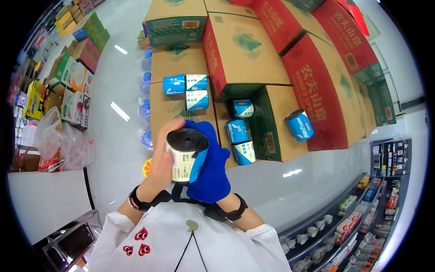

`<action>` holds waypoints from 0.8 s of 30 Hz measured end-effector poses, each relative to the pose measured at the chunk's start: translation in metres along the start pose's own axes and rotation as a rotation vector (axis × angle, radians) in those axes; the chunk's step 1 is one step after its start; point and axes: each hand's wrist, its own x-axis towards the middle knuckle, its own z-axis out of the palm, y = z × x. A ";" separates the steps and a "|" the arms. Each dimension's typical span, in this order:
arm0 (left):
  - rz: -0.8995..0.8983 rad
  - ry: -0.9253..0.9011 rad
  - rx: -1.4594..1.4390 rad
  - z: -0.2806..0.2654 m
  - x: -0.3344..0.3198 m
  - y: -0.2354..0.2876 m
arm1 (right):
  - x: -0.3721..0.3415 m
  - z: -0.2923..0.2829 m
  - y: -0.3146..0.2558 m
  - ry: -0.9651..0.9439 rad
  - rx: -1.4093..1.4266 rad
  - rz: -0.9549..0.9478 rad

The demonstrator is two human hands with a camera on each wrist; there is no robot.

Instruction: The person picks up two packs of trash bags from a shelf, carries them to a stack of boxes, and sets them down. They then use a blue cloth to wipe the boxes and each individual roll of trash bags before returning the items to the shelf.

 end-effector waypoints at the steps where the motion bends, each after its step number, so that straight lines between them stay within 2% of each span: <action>1: 0.150 0.111 0.445 -0.002 0.001 -0.001 | -0.001 -0.001 -0.002 -0.003 0.001 0.001; 2: 0.197 0.221 0.556 -0.003 0.004 0.002 | -0.004 -0.003 -0.008 -0.056 -0.336 -0.110; 3: 0.196 0.221 0.556 -0.004 0.002 0.001 | -0.006 -0.004 -0.010 -0.107 -0.672 -0.222; 5: 0.085 0.152 0.458 -0.005 -0.004 -0.002 | -0.005 -0.008 -0.003 -0.067 -0.692 -0.206; 7: 0.024 0.153 0.431 -0.006 -0.003 0.003 | -0.006 -0.012 0.006 0.042 -1.045 -0.352; 8: 0.009 0.106 0.451 -0.011 -0.002 0.003 | -0.006 -0.011 0.003 0.040 -1.045 -0.352; 10: -0.006 0.062 0.472 -0.013 -0.003 0.004 | -0.006 -0.008 -0.006 0.036 -1.311 -0.372; 14: -0.200 0.027 0.061 -0.005 -0.009 0.012 | -0.006 -0.009 -0.010 0.006 -1.211 -0.315; 16: -0.354 -0.026 -0.205 -0.009 -0.006 0.023 | -0.002 -0.009 -0.010 -0.039 -0.990 -0.317; 17: -0.356 -0.036 -0.205 -0.011 -0.005 0.019 | -0.001 -0.008 -0.009 -0.059 -0.877 -0.317; 19: -0.152 -0.131 0.112 -0.013 -0.003 0.009 | 0.002 -0.006 -0.005 -0.102 -0.649 -0.319; 20: -0.009 -0.123 0.527 -0.012 -0.003 0.010 | 0.002 -0.007 0.002 -0.053 -0.628 -0.334; 21: -0.009 -0.125 0.529 -0.010 -0.003 0.009 | 0.001 -0.009 0.003 -0.052 -0.626 -0.334; 23: 0.036 0.098 0.618 -0.008 0.000 0.003 | -0.001 -0.014 0.002 -0.028 -0.728 -0.256; 24: 0.002 0.132 0.548 -0.006 -0.001 0.004 | -0.004 -0.014 -0.005 -0.005 -0.841 -0.297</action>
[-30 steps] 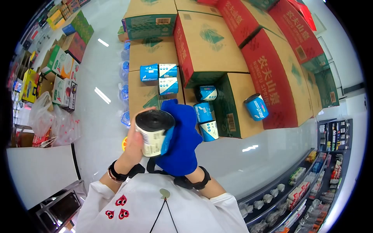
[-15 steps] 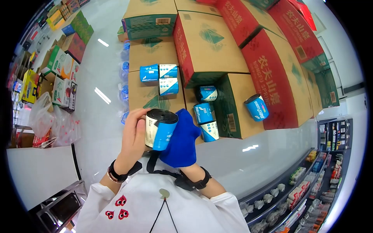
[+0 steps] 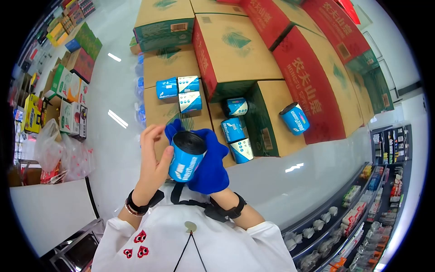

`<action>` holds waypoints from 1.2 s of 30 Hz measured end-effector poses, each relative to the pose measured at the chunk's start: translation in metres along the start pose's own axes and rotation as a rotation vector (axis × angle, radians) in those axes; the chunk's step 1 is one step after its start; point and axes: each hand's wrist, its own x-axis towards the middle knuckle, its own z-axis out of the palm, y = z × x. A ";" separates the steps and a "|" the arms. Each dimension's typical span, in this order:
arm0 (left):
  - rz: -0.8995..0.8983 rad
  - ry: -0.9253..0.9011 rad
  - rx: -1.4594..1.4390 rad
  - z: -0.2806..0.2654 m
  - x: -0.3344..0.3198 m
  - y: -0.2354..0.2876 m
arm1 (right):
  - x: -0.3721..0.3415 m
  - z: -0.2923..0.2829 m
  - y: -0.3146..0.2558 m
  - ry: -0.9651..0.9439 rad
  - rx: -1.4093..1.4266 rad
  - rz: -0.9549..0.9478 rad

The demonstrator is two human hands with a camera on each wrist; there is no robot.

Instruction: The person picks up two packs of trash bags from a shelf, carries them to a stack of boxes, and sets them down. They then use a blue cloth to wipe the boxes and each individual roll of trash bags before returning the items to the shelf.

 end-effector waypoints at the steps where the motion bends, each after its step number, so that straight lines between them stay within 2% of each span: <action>1: 0.002 -0.010 -0.001 0.000 -0.002 0.000 | -0.004 0.002 0.010 0.009 0.001 0.005; 3: -0.125 -0.263 -0.165 -0.003 -0.008 -0.001 | -0.010 0.012 0.041 0.108 0.529 0.334; 4: -0.083 -0.347 -0.193 -0.004 -0.011 0.000 | -0.015 0.008 0.049 0.055 0.397 0.351; 5: -0.084 -0.354 -0.190 -0.002 -0.014 0.002 | -0.018 0.008 0.054 0.060 0.401 0.354; 7: 0.058 -0.346 -0.220 0.003 -0.019 0.009 | -0.026 0.007 0.062 0.025 0.062 0.215; 9: 0.023 -0.434 -0.184 0.000 -0.015 0.017 | -0.028 -0.003 0.052 0.014 0.074 0.237; 11: -0.138 -0.529 -0.309 0.001 -0.010 0.017 | -0.025 -0.011 0.041 -0.024 0.093 0.257; 12: -0.329 -0.530 -0.602 0.004 -0.009 0.007 | -0.027 -0.010 0.046 0.051 -0.118 0.097; 14: -0.592 -0.412 -0.857 0.003 0.005 0.008 | -0.027 -0.013 0.036 0.146 -0.640 -0.179; 15: -0.737 -0.344 -0.969 0.004 0.020 0.014 | -0.024 -0.013 0.041 -0.003 -0.508 -0.032; 16: -0.588 -0.364 -0.781 0.011 0.032 0.009 | -0.024 -0.014 0.039 0.025 -0.443 0.023; 17: -0.537 -0.390 -0.737 0.020 0.045 0.008 | -0.023 -0.014 0.037 0.051 -0.377 0.071; 18: -0.558 -0.445 -0.628 0.030 0.062 0.004 | -0.022 -0.014 0.038 0.065 -0.375 0.074; 19: -0.577 -0.498 -0.519 0.041 0.080 -0.002 | -0.022 -0.012 0.039 0.107 -0.249 0.083; 22: -0.545 -0.595 -0.557 0.092 0.123 -0.004 | -0.024 -0.005 0.048 0.241 0.124 0.098; 23: -0.579 -0.658 -0.576 0.104 0.139 0.013 | -0.024 -0.005 0.053 0.285 0.247 0.096; 24: -0.551 -0.699 -0.643 0.122 0.152 0.022 | -0.027 -0.009 0.061 0.303 0.245 0.095; 26: -0.519 -0.753 -0.710 0.163 0.171 0.035 | -0.034 -0.023 0.077 0.213 -0.005 0.103; 28: -0.043 -0.534 -0.450 0.203 0.178 0.036 | -0.035 -0.028 0.078 0.244 -0.053 0.129; 29: -0.038 -0.543 -0.451 0.211 0.182 0.038 | -0.036 -0.029 0.079 0.260 -0.096 0.153; 30: 0.095 -0.671 -0.309 0.218 0.185 0.039 | -0.038 -0.028 0.085 0.269 -0.096 0.154; 31: 0.231 -0.791 -0.164 0.223 0.186 0.039 | -0.040 -0.024 0.093 0.356 0.334 0.352; 32: 0.365 -0.741 -0.141 0.234 0.182 0.030 | -0.042 -0.022 0.098 0.432 0.771 0.540; 33: 0.370 -0.745 -0.142 0.240 0.179 0.026 | -0.043 -0.022 0.097 0.438 0.771 0.537; 35: 0.501 -0.683 -0.136 0.246 0.176 0.022 | -0.042 -0.024 0.091 0.389 0.234 0.364; 36: 0.501 -0.685 -0.128 0.245 0.176 0.022 | -0.040 -0.029 0.086 0.392 0.236 0.366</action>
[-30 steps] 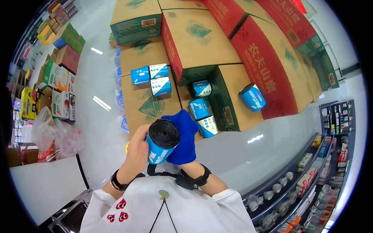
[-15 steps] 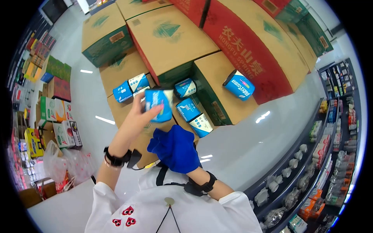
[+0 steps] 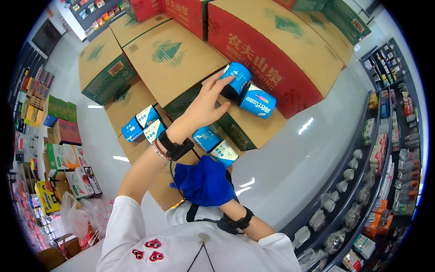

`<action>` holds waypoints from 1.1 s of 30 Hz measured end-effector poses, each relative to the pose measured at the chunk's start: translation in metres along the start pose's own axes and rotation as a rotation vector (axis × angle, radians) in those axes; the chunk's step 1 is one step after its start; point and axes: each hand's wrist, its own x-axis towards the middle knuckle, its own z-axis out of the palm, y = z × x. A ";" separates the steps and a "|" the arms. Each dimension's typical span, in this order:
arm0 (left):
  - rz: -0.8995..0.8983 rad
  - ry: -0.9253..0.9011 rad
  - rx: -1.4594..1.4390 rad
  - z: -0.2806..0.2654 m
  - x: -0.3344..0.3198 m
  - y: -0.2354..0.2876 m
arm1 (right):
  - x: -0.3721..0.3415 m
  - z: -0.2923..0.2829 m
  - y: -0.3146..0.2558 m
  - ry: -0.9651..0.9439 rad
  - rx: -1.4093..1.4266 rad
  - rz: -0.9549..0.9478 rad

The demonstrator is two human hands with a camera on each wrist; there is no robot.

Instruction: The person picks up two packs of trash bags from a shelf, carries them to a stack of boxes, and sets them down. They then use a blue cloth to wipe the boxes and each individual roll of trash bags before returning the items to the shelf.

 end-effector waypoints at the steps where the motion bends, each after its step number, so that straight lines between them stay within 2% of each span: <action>1: -0.005 -0.002 0.002 -0.001 -0.003 0.000 | 0.000 -0.005 -0.007 -0.029 -0.252 -0.146; 2: -0.044 0.021 -0.017 -0.006 -0.007 0.004 | 0.002 -0.007 -0.013 -0.068 -0.500 -0.296; 3: -0.083 0.048 -0.035 -0.013 -0.011 0.007 | 0.002 -0.006 -0.004 -0.082 -0.492 -0.299; 5: -0.106 0.083 -0.034 -0.031 -0.023 0.012 | 0.002 -0.003 0.023 -0.073 -0.234 -0.211; 6: -0.117 0.112 -0.041 -0.041 -0.032 0.012 | 0.002 -0.002 0.027 -0.081 -0.231 -0.207; 8: -0.176 0.116 -0.022 -0.066 -0.055 0.006 | 0.000 0.001 0.032 -0.022 0.301 0.239; 9: -0.225 0.118 -0.005 -0.080 -0.069 0.002 | 0.002 0.000 0.028 -0.029 0.305 0.243; 11: -0.415 0.178 -0.048 -0.098 -0.101 -0.006 | 0.009 -0.010 0.015 -0.102 -0.320 -0.246; 12: -0.418 0.183 -0.046 -0.104 -0.115 -0.014 | 0.010 -0.011 0.011 -0.109 -0.319 -0.247; 14: -0.599 0.263 -0.065 -0.107 -0.145 -0.035 | 0.009 -0.011 0.007 -0.111 -0.460 -0.360; 15: -0.605 0.273 -0.063 -0.102 -0.157 -0.045 | 0.009 -0.010 0.009 -0.122 -0.460 -0.362; 18: -0.437 0.249 0.497 -0.084 -0.190 -0.072 | 0.007 -0.007 0.033 -0.153 -0.415 -0.353; 20: -0.484 0.199 0.592 -0.082 -0.202 -0.068 | 0.006 -0.002 0.043 -0.160 -0.142 -0.080; 21: -0.524 0.134 0.689 -0.081 -0.203 -0.063 | 0.006 -0.002 0.041 -0.163 -0.147 -0.082; 23: -0.569 0.176 0.634 -0.076 -0.206 -0.060 | 0.004 -0.001 0.028 -0.152 -0.360 -0.323; 25: -0.527 0.210 0.679 -0.072 -0.210 -0.055 | 0.004 0.001 0.004 -0.188 -0.400 -0.356; 27: -0.579 0.152 0.564 -0.065 -0.220 -0.060 | 0.006 0.003 -0.006 -0.214 -0.444 -0.394; 29: -0.832 0.204 0.335 -0.059 -0.227 -0.060 | 0.005 0.004 -0.009 -0.233 -0.381 -0.360; 33: -0.793 0.234 0.208 -0.072 -0.244 -0.050 | 0.001 0.008 -0.026 -0.254 -0.373 -0.444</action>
